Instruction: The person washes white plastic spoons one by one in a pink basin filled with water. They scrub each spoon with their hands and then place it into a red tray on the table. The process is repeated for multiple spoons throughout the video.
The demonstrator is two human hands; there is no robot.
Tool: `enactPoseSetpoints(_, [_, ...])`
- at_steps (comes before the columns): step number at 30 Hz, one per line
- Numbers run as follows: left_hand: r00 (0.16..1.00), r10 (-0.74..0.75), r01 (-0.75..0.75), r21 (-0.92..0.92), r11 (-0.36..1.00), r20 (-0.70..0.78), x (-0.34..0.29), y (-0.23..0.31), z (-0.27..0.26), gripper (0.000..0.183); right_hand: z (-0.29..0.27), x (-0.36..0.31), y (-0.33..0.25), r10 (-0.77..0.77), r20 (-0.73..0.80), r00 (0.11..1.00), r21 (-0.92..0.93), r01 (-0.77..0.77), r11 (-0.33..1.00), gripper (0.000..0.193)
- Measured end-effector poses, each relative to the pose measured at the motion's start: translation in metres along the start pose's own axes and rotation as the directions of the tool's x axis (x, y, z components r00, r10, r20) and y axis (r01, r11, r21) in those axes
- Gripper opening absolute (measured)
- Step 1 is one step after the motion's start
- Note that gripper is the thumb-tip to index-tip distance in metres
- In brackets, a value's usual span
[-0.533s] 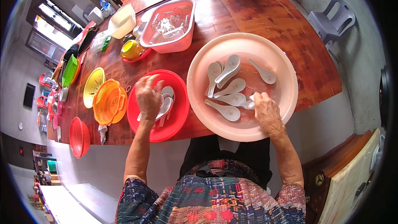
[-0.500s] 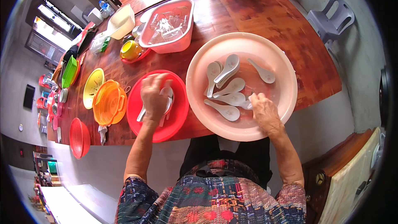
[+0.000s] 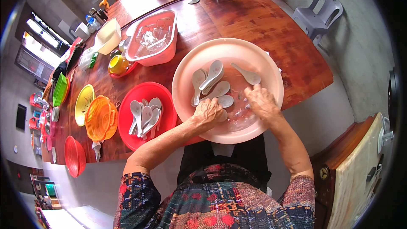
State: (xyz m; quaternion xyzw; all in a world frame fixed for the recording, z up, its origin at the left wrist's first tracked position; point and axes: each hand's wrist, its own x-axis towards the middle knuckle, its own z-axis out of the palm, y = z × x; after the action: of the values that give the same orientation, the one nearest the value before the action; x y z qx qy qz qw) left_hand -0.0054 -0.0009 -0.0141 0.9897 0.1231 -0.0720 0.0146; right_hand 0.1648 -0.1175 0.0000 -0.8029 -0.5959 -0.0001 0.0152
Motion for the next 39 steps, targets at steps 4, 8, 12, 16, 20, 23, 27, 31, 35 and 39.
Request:
enactPoseSetpoints(4, [0.993,0.114,-0.114,0.001,0.993,-0.037,0.007,0.002,-0.008,0.016,0.041,-0.012,0.01,-0.406,-0.13,0.904,0.131,0.422,0.897,0.009])
enactPoseSetpoints(8, [0.997,-0.079,0.054,-0.629,0.775,-0.012,0.01,-0.001,-0.014,0.017,0.004,0.007,0.006,-0.335,0.029,0.942,0.61,0.249,0.752,0.011])
enactPoseSetpoints(12, [0.981,-0.146,0.05,-0.898,-0.438,0.126,0.015,0.0,-0.021,0.024,-0.039,-0.015,-0.041,-0.034,-0.356,0.934,0.788,0.32,0.526,0.017])
enactPoseSetpoints(16, [0.947,-0.259,-0.066,-0.67,-0.739,0.192,0.021,0.015,-0.032,0.026,-0.028,0.004,-0.069,0.139,-0.619,0.773,0.63,0.383,0.675,0.019])
enactPoseSetpoints(20, [0.97,-0.2,-0.06,-0.668,-0.742,0.135,0.015,0.013,-0.026,0.025,-0.03,0.037,-0.052,0.281,-0.593,0.754,0.629,0.217,0.747,0.016])
enactPoseSetpoints(23, [0.989,-0.148,-0.096,-0.733,-0.673,0.006,0.014,0.004,-0.02,0.031,-0.029,0.044,-0.039,0.312,-0.559,0.768,0.686,0.217,0.694,0.014])
enactPoseSetpoints(27, [0.964,-0.265,-0.175,-0.783,-0.597,-0.013,0.016,0.007,-0.016,0.024,-0.026,0.019,-0.066,0.096,-0.719,0.689,0.445,0.35,0.824,0.015])
enactPoseSetpoints(31, [0.962,-0.272,-0.132,-0.834,-0.536,0.023,0.009,0.01,-0.03,0.025,-0.035,0.029,-0.06,0.221,-0.683,0.696,0.527,0.26,0.809,0.017])
enactPoseSetpoints(35, [0.933,-0.359,-0.14,-0.895,-0.423,0.023,0.005,0.013,-0.039,0.035,-0.018,0.045,-0.026,0.234,-0.49,0.84,0.456,0.018,0.89,0.014])
enactPoseSetpoints(39, [0.841,-0.512,-0.221,-0.751,-0.622,0.177,0.013,0.014,-0.042,0.033,-0.005,0.029,-0.006,0.136,0.013,0.991,0.147,-0.137,0.98,0.017])
